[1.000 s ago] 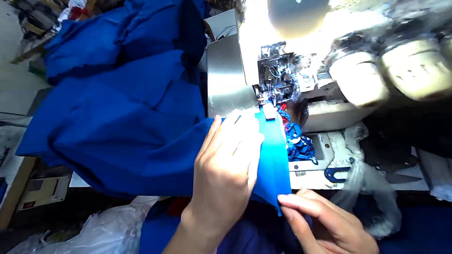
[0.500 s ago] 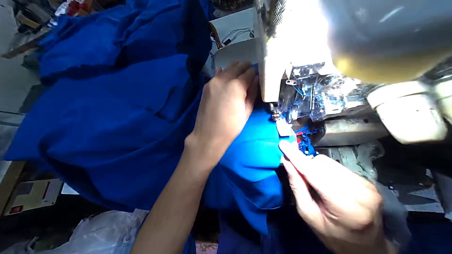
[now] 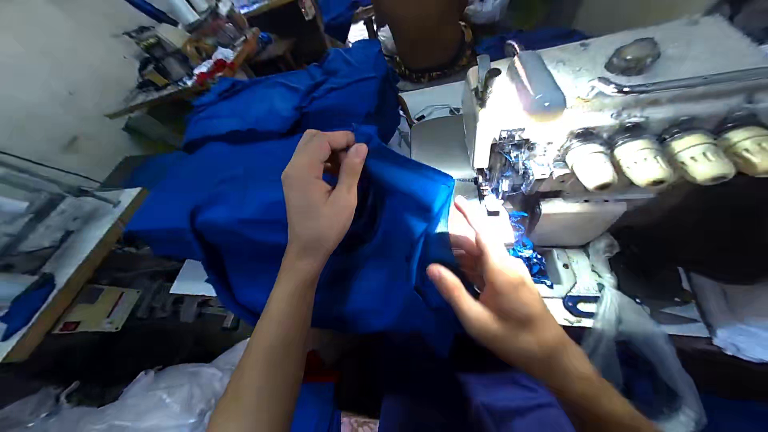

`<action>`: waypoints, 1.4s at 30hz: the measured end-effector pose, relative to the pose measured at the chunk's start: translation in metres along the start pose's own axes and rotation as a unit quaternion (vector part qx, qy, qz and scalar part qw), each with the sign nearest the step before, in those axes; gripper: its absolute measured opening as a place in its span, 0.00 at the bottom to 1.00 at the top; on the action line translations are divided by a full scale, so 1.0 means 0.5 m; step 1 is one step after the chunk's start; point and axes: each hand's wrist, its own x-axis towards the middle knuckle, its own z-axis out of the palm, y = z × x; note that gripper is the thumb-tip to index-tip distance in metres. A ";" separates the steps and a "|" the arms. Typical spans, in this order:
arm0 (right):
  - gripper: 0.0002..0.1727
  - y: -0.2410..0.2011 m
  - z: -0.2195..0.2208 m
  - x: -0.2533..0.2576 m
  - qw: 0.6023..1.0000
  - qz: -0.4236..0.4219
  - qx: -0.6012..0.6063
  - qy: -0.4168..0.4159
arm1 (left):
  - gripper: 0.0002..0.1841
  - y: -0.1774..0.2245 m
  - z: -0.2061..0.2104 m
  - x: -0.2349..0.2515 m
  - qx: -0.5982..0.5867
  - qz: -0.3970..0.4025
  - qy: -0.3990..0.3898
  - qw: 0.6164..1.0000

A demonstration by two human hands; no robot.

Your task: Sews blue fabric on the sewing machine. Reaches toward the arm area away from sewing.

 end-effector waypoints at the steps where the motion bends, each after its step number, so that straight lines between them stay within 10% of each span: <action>1: 0.40 -0.006 -0.004 0.023 0.999 0.027 0.007 -0.021 | 0.11 0.015 -0.018 -0.013 -0.005 0.003 0.008 1.000; 6: 0.35 -0.021 -0.010 0.031 0.992 0.065 0.013 -0.111 | 0.07 0.062 -0.070 -0.074 -0.082 0.040 0.098 0.991; 13: 0.28 0.073 -0.113 -0.097 0.906 0.031 -0.420 0.049 | 0.08 0.084 0.064 -0.178 -0.164 -0.056 -0.012 0.985; 19: 0.31 0.052 0.003 -0.145 0.983 0.095 -0.155 0.034 | 0.07 0.080 0.024 0.060 -0.148 0.111 0.149 0.971; 24: 0.23 0.046 -0.010 -0.112 0.940 0.280 0.195 0.005 | 0.33 -0.003 0.220 0.092 0.027 0.026 -0.240 0.970; 28: 0.29 0.058 0.012 -0.120 0.935 0.238 0.261 0.001 | 0.29 -0.174 0.414 0.002 0.187 0.116 -0.049 0.974; 32: 0.36 0.060 0.044 -0.106 0.942 0.133 0.298 0.076 | 0.20 0.032 0.261 0.030 0.343 0.103 -0.119 0.926; 35: 0.32 0.058 0.044 -0.096 0.946 0.076 0.271 0.161 | 0.09 0.046 0.247 0.013 0.311 0.177 -0.019 0.934; 42: 0.36 0.038 0.047 -0.120 0.951 0.118 0.179 0.225 | 0.08 0.086 0.215 -0.019 0.181 0.113 -0.107 0.971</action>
